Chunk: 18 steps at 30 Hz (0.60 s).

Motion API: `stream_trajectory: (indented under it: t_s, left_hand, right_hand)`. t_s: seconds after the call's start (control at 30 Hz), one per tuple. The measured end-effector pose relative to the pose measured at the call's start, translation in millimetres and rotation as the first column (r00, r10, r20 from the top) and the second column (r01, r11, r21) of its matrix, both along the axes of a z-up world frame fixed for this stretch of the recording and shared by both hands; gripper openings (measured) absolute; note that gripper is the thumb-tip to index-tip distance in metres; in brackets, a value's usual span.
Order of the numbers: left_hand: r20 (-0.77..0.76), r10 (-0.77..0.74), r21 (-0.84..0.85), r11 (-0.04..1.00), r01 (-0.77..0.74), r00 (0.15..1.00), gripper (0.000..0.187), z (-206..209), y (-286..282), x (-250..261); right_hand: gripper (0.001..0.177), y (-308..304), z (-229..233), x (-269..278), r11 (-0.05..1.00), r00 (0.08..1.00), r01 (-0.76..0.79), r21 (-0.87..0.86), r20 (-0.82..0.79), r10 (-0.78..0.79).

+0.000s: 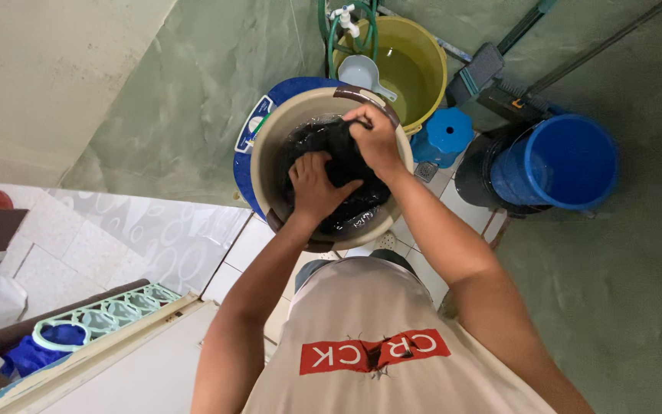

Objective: The person scrubs a dark garment by hand in a beige basin filled with soapy water. They then rinse the basin and refill it with clean water using a white scoop. The garment is placed in the clean water, agitated, and wrung out by hand.

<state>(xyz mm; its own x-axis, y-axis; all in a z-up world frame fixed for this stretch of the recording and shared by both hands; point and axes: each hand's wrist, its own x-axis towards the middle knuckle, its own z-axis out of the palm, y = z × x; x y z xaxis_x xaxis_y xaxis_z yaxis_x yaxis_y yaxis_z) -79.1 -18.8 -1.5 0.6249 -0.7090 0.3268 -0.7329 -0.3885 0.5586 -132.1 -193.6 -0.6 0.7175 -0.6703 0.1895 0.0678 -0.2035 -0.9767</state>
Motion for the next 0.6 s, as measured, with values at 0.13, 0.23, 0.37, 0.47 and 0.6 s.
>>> stream_trajectory:
  t_s: [0.13,0.23,0.37,0.47,0.6]
  left_hand:
    - [0.037,0.125,-0.109,0.987,-0.121,0.991,0.079,3.4,-11.1,-5.9]
    - [0.081,0.085,-0.183,0.981,-0.069,0.993,0.073,10.7,-7.7,2.1]
    - [-0.020,-0.145,-0.274,0.952,0.134,0.989,0.057,34.1,4.0,32.8]
    - [-0.009,-0.210,-0.333,0.923,0.195,0.978,0.055,54.4,12.2,50.7]
    - [-0.158,-0.181,-0.266,0.954,0.135,0.971,0.047,68.1,25.8,69.9]
  right_hand:
    - [0.018,8.1,38.4,2.5,0.958,0.987,-0.158,0.240,0.041,0.153]
    - [0.021,5.2,72.3,2.6,0.963,0.980,-0.195,0.184,0.084,0.183]
    - [0.024,-1.6,118.3,-3.2,0.897,0.967,-0.246,0.367,0.154,0.202]
    - [0.025,-9.2,138.1,-9.4,0.894,0.941,-0.331,0.303,0.181,0.287]
    - [0.025,-24.5,136.8,-14.7,0.934,0.939,-0.342,0.103,0.068,0.337]
